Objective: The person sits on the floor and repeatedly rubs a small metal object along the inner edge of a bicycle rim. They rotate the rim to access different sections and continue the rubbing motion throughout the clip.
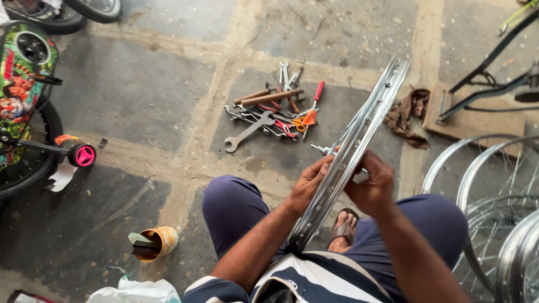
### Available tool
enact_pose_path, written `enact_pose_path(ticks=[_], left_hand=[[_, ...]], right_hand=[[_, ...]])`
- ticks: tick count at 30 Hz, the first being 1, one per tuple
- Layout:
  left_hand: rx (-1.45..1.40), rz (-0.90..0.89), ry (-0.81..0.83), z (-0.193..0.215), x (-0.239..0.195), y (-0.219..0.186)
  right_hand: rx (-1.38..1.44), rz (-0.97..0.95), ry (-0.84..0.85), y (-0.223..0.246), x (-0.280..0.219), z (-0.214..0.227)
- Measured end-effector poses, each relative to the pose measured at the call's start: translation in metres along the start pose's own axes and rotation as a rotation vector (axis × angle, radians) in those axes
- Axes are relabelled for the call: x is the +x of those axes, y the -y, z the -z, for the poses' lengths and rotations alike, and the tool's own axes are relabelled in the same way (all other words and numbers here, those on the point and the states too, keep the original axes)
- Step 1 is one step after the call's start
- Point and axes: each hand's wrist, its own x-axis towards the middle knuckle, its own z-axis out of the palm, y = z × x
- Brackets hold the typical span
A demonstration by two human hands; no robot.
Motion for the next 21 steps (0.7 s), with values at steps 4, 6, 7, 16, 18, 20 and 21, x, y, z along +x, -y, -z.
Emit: enact_pose_path(ticks=[4, 6, 7, 16, 18, 20, 21], left_hand=[[0.012, -0.005, 0.029, 0.005, 0.002, 0.009], [0.093, -0.007, 0.054, 0.006, 0.009, 0.007], [0.143, -0.007, 0.062, 0.009, 0.015, 0.003], [0.144, -0.099, -0.066, 0.003, 0.035, 0.007], [0.044, -0.155, -0.131, -0.006, 0.030, 0.015], [-0.053, -0.168, -0.139, -0.007, 0.023, 0.011], [-0.067, -0.102, -0.100, -0.007, 0.016, 0.007]], right_hand=[[0.029, 0.053, 0.350, 0.013, 0.023, 0.036], [0.054, 0.059, 0.432, 0.015, 0.030, 0.042], [0.083, 0.021, 0.468, 0.014, 0.034, 0.041], [-0.260, 0.176, -0.143, -0.046, 0.000, -0.017], [-0.312, 0.068, -0.314, -0.049, -0.010, -0.028], [-0.261, -0.074, -0.346, -0.041, -0.013, -0.032], [-0.198, -0.014, -0.277, -0.033, -0.012, -0.029]])
